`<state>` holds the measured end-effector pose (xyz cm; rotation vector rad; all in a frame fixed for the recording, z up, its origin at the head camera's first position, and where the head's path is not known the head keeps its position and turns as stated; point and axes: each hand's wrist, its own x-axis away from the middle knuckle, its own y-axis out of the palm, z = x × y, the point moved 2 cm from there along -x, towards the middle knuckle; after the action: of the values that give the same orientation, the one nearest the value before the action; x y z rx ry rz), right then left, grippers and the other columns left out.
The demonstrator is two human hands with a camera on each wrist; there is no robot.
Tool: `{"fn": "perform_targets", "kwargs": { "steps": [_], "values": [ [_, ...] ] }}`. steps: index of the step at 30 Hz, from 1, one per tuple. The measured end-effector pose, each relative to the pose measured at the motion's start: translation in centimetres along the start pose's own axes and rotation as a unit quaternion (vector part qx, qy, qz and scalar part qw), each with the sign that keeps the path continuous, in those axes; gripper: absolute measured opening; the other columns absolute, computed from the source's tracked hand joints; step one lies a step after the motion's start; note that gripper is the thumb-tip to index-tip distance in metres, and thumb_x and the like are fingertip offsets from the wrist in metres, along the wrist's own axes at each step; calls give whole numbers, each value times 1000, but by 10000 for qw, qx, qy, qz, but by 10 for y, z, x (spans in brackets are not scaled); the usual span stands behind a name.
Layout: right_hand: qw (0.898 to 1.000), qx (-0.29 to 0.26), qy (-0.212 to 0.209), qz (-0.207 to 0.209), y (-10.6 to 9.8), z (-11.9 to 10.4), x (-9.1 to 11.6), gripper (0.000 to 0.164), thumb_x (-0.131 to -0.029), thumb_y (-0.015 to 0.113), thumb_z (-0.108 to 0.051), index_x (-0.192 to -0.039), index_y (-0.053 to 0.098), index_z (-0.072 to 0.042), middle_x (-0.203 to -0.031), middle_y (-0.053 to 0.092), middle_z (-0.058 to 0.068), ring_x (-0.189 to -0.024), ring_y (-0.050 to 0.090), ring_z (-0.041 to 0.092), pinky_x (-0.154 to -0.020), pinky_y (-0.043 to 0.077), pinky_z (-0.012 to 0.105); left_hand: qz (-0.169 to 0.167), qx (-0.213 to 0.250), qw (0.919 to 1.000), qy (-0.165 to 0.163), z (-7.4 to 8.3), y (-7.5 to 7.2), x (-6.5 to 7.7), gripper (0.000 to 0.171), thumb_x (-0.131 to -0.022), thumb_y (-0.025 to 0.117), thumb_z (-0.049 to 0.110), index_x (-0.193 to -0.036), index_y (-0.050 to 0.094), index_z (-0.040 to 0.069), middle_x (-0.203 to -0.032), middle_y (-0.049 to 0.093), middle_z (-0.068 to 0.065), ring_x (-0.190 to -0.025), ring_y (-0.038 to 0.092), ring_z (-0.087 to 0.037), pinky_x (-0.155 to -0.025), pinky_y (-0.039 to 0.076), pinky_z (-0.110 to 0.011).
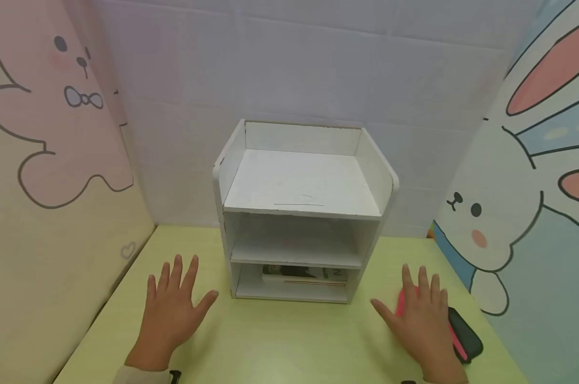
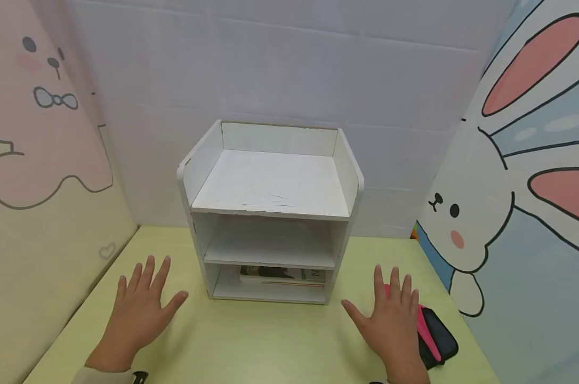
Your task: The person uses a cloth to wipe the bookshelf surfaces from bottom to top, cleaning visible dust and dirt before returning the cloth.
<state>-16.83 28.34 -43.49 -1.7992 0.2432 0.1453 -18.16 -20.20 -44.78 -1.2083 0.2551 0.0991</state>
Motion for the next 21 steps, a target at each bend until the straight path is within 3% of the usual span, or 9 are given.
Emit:
{"fn": "perform_targets", "kwargs": {
  "steps": [4, 10, 16, 21],
  "values": [
    [9998, -20, 133, -162, 2, 3, 0, 120, -86, 57, -81, -163, 14, 0, -162, 5, 40, -147, -6, 60, -114, -7, 71, 149, 98, 9997, 179, 3, -10, -10, 91, -102, 47, 63, -166, 14, 8, -165, 12, -33, -149, 9, -56, -115, 0, -71],
    [9992, -160, 239, -274, 7, 12, 3, 120, -88, 56, -79, -163, 11, 2, -160, 5, 42, -145, -4, 63, -112, -3, 74, 412, 445, 9972, 438, 15, -48, -37, 90, -104, 48, 57, -165, 9, 4, -164, 8, -36, -149, 9, -58, -113, 5, -74],
    [9980, -110, 380, -496, 17, 29, 8, 118, -88, 58, -77, -159, 17, 8, -156, 11, 46, -141, 6, 68, -111, 5, 76, 442, 1273, 9895, 526, 32, -81, -60, 89, -106, 46, 54, -165, 2, 4, -168, 6, -27, -152, 9, -51, -116, 11, -70],
    [9933, 225, 474, -1028, 23, 56, 2, 118, -85, 64, -76, -153, 25, 12, -150, 18, 50, -134, 16, 71, -107, 18, 78, 360, 1664, 9842, 490, 52, -102, -84, 90, -105, 41, 59, -165, -1, 8, -170, 8, -20, -154, 12, -45, -115, 18, -69]
  ]
}}
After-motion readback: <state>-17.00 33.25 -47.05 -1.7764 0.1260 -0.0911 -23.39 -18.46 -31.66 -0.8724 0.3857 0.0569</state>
